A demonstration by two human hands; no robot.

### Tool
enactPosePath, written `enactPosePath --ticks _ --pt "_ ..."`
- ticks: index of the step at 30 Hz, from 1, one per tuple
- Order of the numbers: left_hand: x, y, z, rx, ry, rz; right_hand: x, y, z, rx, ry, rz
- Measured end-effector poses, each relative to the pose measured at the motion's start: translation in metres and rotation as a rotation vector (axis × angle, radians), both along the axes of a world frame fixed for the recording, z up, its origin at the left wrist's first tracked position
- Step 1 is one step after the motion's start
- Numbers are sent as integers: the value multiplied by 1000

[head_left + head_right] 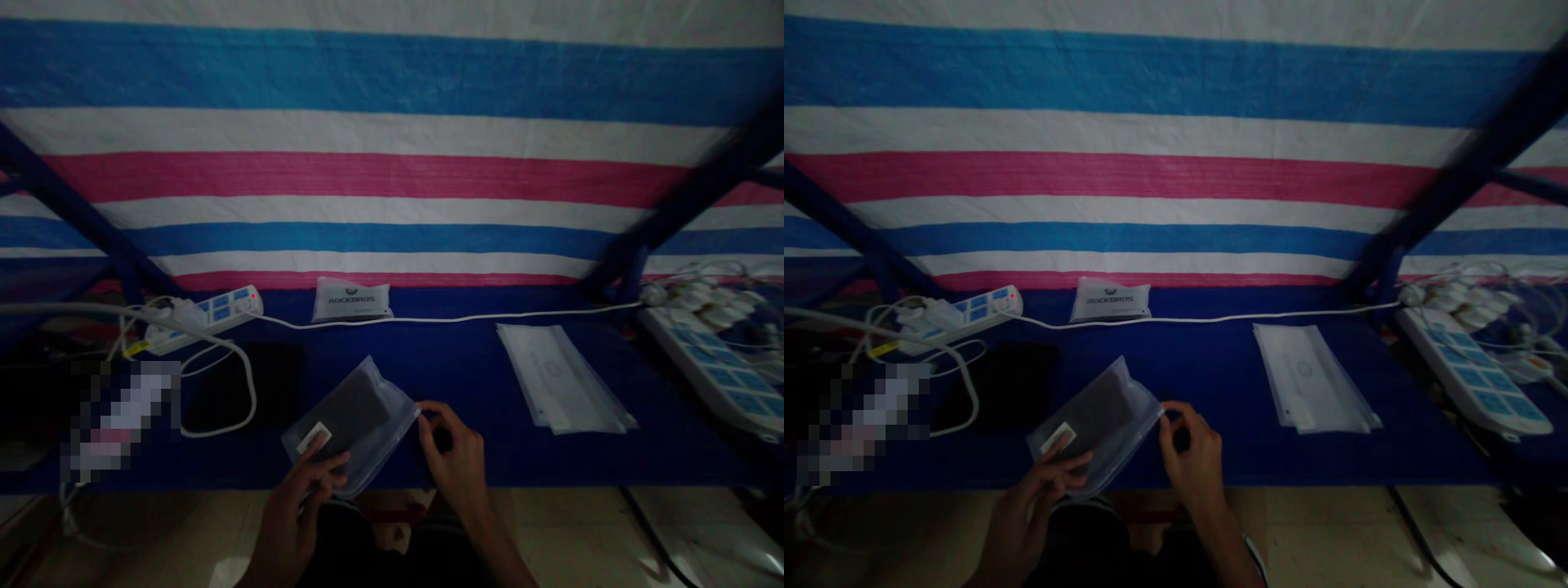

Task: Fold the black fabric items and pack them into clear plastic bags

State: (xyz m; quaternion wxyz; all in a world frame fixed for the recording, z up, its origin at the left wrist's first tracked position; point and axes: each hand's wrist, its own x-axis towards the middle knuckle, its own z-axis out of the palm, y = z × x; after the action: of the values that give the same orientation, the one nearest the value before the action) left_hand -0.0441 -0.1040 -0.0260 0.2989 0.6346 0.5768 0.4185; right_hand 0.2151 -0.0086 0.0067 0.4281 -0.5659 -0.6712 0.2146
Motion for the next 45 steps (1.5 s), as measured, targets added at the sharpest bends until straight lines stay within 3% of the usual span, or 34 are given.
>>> enactPosePath --ticks 4,8,12,15,19,23,28,38,45 --pt "10 3 -2 13 29 8 0 0 -1 -6 3 8" --pt "26 10 6 75 159 -29 1 -1 -3 -29 17 5" --pt "38 13 24 98 224 -98 1 0 -4 -16 -5 14" --pt "33 19 44 143 185 -169 0 1 -6 15 -23 25" --pt "15 39 57 210 160 -5 -1 2 -7 27 -37 67" --pt "5 59 45 157 268 144 -1 3 -5 29 -65 125" --pt "11 61 29 52 262 93 -2 3 -5 12 -82 154" --pt "12 65 32 27 163 87 3 2 9 -72 115 226" --pt "12 67 28 43 165 78 4 3 1 -222 189 136"
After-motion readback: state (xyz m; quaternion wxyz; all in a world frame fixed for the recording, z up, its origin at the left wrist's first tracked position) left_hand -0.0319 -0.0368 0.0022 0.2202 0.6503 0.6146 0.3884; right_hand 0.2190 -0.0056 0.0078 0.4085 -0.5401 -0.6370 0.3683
